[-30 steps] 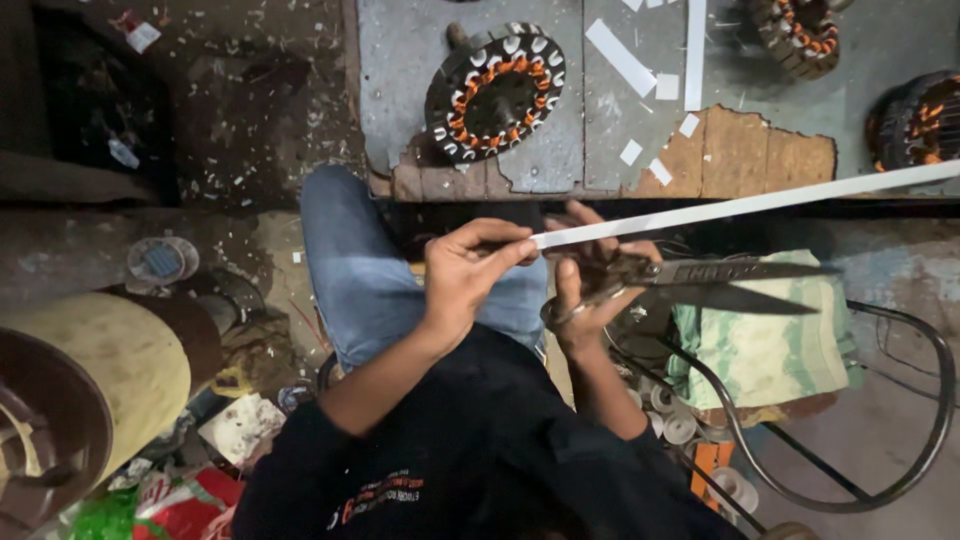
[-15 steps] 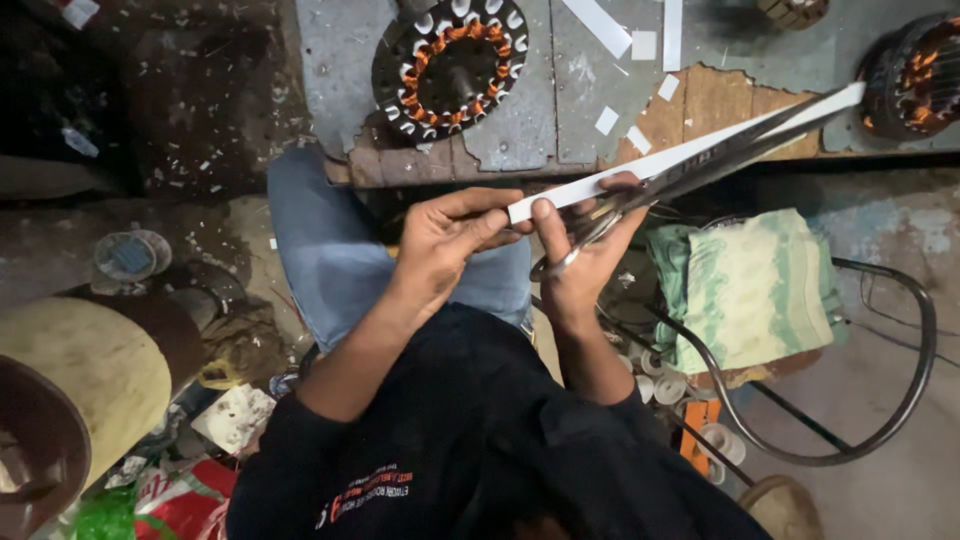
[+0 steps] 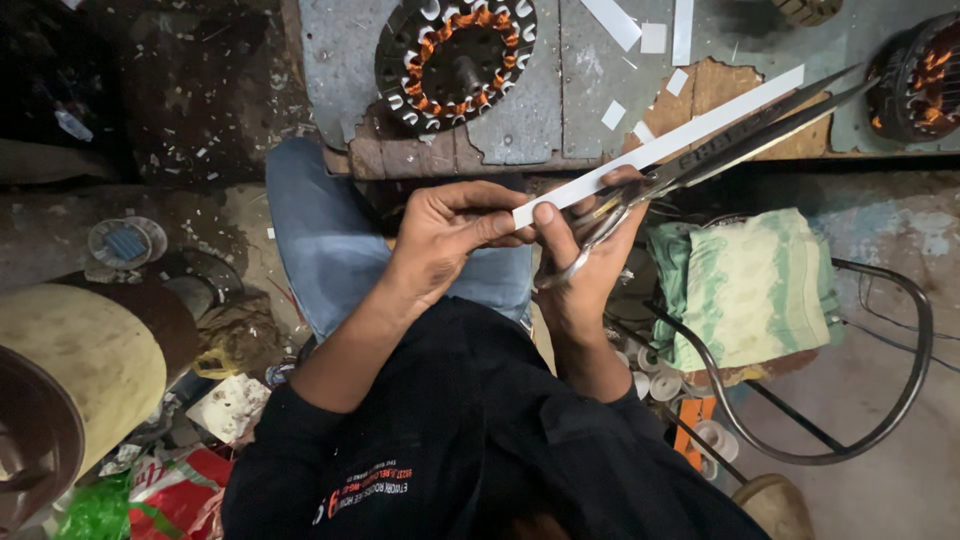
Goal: The person assembles motor stators by inserting white insulating strips into the slots of copper-wound stator cores. They use scissors to cut the strips to size and place them into the slots, repeating the process across multiple stators on a cluttered workbench.
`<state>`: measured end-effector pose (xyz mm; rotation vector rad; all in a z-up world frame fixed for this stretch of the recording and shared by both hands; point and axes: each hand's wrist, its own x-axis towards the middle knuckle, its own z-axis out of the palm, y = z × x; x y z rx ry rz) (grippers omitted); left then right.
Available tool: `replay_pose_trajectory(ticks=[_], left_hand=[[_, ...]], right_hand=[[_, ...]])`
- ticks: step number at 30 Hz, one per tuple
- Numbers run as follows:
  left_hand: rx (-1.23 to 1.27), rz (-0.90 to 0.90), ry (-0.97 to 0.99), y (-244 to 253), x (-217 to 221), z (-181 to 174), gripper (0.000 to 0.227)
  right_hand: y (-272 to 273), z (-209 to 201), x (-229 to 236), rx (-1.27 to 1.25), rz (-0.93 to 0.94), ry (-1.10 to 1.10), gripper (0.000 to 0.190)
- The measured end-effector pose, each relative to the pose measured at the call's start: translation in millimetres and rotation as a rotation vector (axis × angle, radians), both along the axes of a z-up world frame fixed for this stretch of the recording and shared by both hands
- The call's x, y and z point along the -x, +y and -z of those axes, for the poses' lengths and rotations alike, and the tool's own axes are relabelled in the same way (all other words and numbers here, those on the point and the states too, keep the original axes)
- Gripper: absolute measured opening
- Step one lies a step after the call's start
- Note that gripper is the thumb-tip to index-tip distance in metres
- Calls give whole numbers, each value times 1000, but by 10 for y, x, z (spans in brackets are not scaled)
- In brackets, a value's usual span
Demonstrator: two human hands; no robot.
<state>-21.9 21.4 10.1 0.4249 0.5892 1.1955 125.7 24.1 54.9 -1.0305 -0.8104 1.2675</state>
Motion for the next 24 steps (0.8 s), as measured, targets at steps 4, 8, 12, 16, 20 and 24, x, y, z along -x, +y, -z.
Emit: replay_pose_trajectory(ticks=[4,8,12,16,20,24], left_hand=[[28,17,-39,3,-15,16,21],[34,28,-24,13,-11,41,21],[18,49,-86,-3,30,25,32],[-133,2,-85,-38,31,-38,53],[-110,-63,-37,-85,-20,-76,52],[-52,-41,-108,-59,-3,-71,45]], right_hand=[[-18,-33,-3,2,-10,15,62],[-34,-30,-8,1,5,38,62],[-36,-16,-4,-10,26,-29,62],[-17,-6,10,-14,43,-73,63],[-22,-1,0,20,51,-94,64],[-16,1,-42,33,49,-30,64]])
